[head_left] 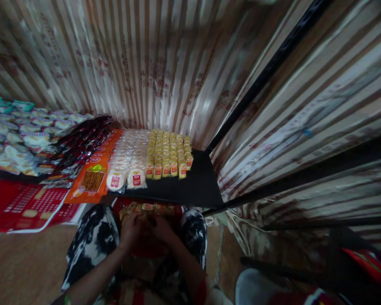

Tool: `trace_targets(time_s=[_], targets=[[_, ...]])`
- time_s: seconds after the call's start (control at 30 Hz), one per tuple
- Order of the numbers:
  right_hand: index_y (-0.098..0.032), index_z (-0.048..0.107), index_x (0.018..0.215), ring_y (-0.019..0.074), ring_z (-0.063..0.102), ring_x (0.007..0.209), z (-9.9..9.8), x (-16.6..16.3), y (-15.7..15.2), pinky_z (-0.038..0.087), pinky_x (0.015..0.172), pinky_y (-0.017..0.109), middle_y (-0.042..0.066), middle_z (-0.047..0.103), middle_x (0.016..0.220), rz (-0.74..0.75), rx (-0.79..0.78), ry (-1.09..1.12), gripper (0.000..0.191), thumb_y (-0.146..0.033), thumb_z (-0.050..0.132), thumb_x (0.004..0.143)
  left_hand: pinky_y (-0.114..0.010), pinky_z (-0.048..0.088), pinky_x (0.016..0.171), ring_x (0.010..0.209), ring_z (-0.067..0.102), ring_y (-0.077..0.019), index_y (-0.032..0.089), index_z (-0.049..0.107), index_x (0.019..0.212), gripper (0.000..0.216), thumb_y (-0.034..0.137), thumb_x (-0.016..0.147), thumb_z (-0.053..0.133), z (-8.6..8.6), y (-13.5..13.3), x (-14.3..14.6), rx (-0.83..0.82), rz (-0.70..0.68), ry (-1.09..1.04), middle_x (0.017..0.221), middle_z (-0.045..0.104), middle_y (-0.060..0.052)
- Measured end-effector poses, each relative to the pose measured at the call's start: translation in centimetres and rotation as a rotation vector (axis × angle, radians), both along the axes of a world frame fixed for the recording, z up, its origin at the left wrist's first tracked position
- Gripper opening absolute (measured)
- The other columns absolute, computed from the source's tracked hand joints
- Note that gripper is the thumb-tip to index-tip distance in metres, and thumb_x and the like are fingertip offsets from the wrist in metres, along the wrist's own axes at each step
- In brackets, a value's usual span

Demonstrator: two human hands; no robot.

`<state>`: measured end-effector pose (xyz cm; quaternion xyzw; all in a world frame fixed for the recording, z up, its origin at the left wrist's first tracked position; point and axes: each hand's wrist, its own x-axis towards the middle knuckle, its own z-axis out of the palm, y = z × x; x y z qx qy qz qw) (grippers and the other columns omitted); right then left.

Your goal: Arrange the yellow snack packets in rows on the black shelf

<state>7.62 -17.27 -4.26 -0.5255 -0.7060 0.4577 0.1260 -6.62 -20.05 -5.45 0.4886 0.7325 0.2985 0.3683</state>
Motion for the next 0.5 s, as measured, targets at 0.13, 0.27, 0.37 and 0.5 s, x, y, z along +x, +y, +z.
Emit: trace_targets(time_s=[0.13, 0.27, 0.37, 0.5], targets=[[-0.017, 0.065, 0.082, 0.0161, 0.061, 0.069, 1.4, 0.8, -1.0, 0.045, 0.063, 0.024, 0.002, 0.068, 0.077, -0.084, 0.025, 0.026, 0.013, -0.019, 0.055, 0.073, -0.033, 0.042, 0.094, 0.100, 0.057, -0.0168, 0.021, 0.062, 0.085, 0.027, 0.013, 0.074, 0.038, 3.7, -0.2, 1.2, 0.155, -0.113, 0.040, 0.100, 0.065, -0.003], [-0.018, 0.059, 0.075, 0.0118, 0.054, 0.061, 3.4, 2.3, -1.4, 0.042, 0.058, 0.020, -0.002, 0.062, 0.067, -0.171, 0.059, 0.152, 0.008, -0.017, 0.052, 0.073, -0.035, 0.044, 0.093, 0.099, 0.057, -0.0186, 0.020, 0.063, 0.083, 0.028, 0.015, 0.073, 0.038, 7.1, 0.2, 2.6, 0.274, -0.185, 0.026, 0.098, 0.065, -0.005], [-0.019, 0.058, 0.086, 0.0122, 0.058, 0.065, 5.0, 3.8, -0.9, 0.045, 0.060, 0.021, -0.001, 0.064, 0.074, -0.229, 0.048, 0.335, 0.015, -0.019, 0.048, 0.074, -0.036, 0.043, 0.095, 0.104, 0.055, -0.0196, 0.021, 0.063, 0.086, 0.027, 0.019, 0.075, 0.038, 9.0, 0.9, 4.1, 0.346, -0.253, 0.002, 0.107, 0.062, -0.006], [-0.019, 0.057, 0.098, 0.0159, 0.063, 0.076, 6.9, 6.5, 0.8, 0.049, 0.068, 0.025, 0.002, 0.067, 0.084, -0.323, 0.084, 0.474, 0.023, -0.026, 0.050, 0.076, -0.034, 0.041, 0.098, 0.115, 0.048, -0.0191, 0.020, 0.059, 0.102, 0.032, 0.019, 0.078, 0.037, 10.8, 2.3, 6.9, 0.466, -0.316, -0.027, 0.127, 0.048, -0.009]])
